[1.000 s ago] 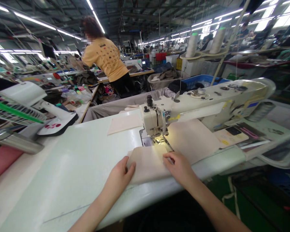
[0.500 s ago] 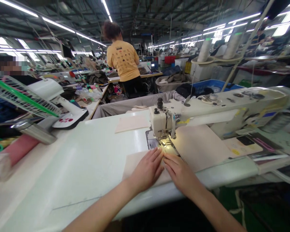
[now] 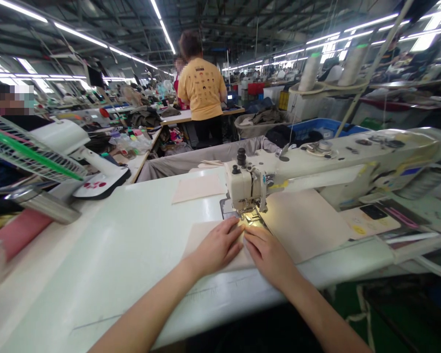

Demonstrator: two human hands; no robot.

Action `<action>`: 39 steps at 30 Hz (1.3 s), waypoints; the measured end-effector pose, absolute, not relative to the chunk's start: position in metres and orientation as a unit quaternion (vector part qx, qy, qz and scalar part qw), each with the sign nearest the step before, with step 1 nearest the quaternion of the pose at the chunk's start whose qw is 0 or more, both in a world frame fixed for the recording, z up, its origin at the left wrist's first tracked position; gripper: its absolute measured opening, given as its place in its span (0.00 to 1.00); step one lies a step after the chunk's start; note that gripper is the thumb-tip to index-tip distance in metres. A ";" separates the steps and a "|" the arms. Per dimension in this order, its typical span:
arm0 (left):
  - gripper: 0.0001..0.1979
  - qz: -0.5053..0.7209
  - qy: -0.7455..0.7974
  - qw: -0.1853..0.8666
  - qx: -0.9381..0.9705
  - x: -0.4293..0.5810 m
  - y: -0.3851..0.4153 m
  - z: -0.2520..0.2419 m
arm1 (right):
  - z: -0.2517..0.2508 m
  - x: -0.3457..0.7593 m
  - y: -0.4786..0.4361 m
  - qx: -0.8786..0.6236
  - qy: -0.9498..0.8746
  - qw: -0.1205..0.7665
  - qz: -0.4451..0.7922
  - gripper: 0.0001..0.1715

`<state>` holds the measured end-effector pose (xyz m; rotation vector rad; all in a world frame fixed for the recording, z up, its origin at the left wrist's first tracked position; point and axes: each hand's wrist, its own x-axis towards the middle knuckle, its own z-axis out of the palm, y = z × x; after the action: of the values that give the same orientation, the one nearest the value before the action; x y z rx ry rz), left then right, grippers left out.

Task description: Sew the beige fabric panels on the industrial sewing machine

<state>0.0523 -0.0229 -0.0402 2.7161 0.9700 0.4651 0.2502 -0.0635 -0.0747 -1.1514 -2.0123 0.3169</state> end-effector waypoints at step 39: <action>0.18 0.141 0.244 0.132 0.950 0.030 0.012 -0.036 | -0.058 0.261 -0.049 -0.483 -0.825 0.294 0.026 0.12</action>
<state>0.0298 0.0115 -0.0358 2.7589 0.7078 0.4106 0.2610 -0.0490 -0.0576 -1.2852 -2.1955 0.0683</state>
